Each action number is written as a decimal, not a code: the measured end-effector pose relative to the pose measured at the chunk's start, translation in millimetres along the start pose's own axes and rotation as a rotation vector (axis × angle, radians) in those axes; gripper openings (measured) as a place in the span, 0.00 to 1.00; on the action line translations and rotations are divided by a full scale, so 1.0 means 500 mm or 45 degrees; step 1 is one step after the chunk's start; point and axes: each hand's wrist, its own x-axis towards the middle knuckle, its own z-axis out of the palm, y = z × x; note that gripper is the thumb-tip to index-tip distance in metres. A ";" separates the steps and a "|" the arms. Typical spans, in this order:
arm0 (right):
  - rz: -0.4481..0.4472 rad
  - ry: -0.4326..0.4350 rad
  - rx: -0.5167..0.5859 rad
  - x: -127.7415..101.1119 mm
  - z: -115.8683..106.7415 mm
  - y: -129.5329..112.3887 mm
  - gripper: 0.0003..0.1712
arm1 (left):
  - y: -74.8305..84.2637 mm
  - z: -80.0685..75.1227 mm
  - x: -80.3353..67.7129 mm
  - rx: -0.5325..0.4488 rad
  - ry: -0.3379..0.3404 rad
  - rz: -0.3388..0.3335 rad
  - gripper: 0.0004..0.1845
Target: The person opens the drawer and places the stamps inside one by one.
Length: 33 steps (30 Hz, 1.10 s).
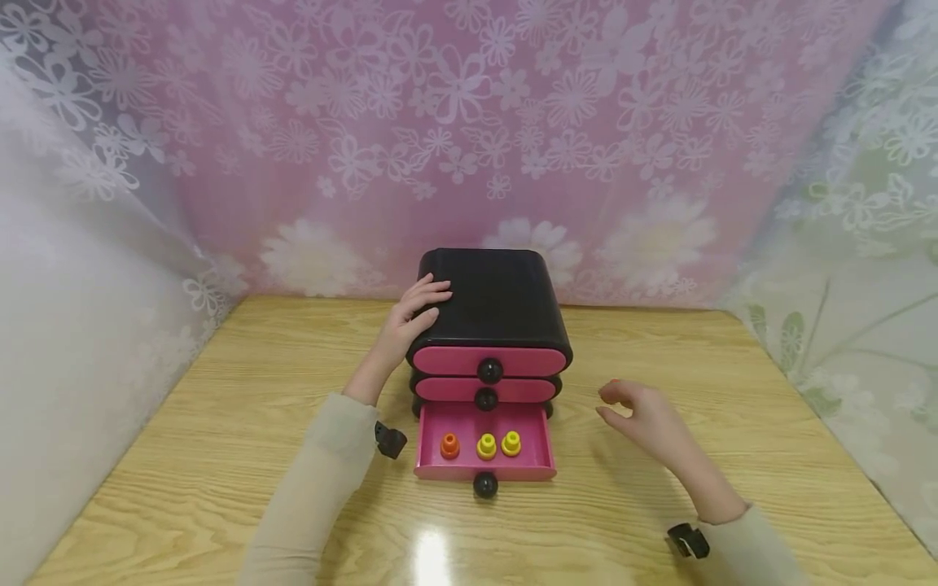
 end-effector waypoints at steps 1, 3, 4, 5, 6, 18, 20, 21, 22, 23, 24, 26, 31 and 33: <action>0.011 0.003 0.005 -0.001 -0.003 0.005 0.08 | 0.000 0.000 0.000 0.001 0.000 0.001 0.17; 0.032 0.014 0.001 -0.001 -0.010 0.017 0.08 | 0.001 0.000 0.000 0.003 -0.002 0.003 0.17; 0.041 0.016 0.007 -0.001 -0.013 0.022 0.09 | 0.002 0.000 0.000 0.002 -0.003 0.004 0.17; 0.052 0.019 0.008 0.000 -0.017 0.026 0.09 | 0.004 0.000 0.000 0.001 -0.004 0.005 0.17; 0.061 0.026 0.002 0.001 -0.020 0.031 0.10 | 0.005 0.000 0.001 0.001 -0.004 0.005 0.16; 0.155 0.049 -0.048 0.017 -0.034 0.081 0.14 | 0.003 0.001 -0.002 0.002 -0.005 0.004 0.16; 0.165 0.043 -0.059 0.021 -0.031 0.091 0.14 | 0.004 0.001 -0.002 0.003 -0.005 -0.001 0.16; 0.169 0.039 -0.068 0.022 -0.029 0.097 0.14 | 0.005 0.002 -0.002 0.004 -0.006 -0.005 0.16; 0.171 0.032 -0.077 0.023 -0.027 0.103 0.14 | 0.006 0.002 -0.002 0.003 -0.007 -0.007 0.16; 0.172 0.028 -0.086 0.025 -0.025 0.108 0.15 | 0.006 0.002 -0.003 0.005 -0.007 -0.008 0.16; 0.174 0.022 -0.092 0.027 -0.023 0.113 0.15 | 0.007 0.003 -0.003 0.004 -0.006 -0.010 0.17; 0.179 0.011 -0.095 0.030 -0.020 0.121 0.16 | 0.008 0.003 -0.004 0.001 -0.003 -0.011 0.17; 0.215 -0.062 -0.095 0.044 -0.015 0.130 0.18 | 0.009 0.002 -0.004 -0.006 -0.001 -0.013 0.17; 0.228 -0.107 -0.101 0.050 -0.014 0.130 0.20 | 0.009 0.002 -0.003 -0.004 -0.002 -0.016 0.17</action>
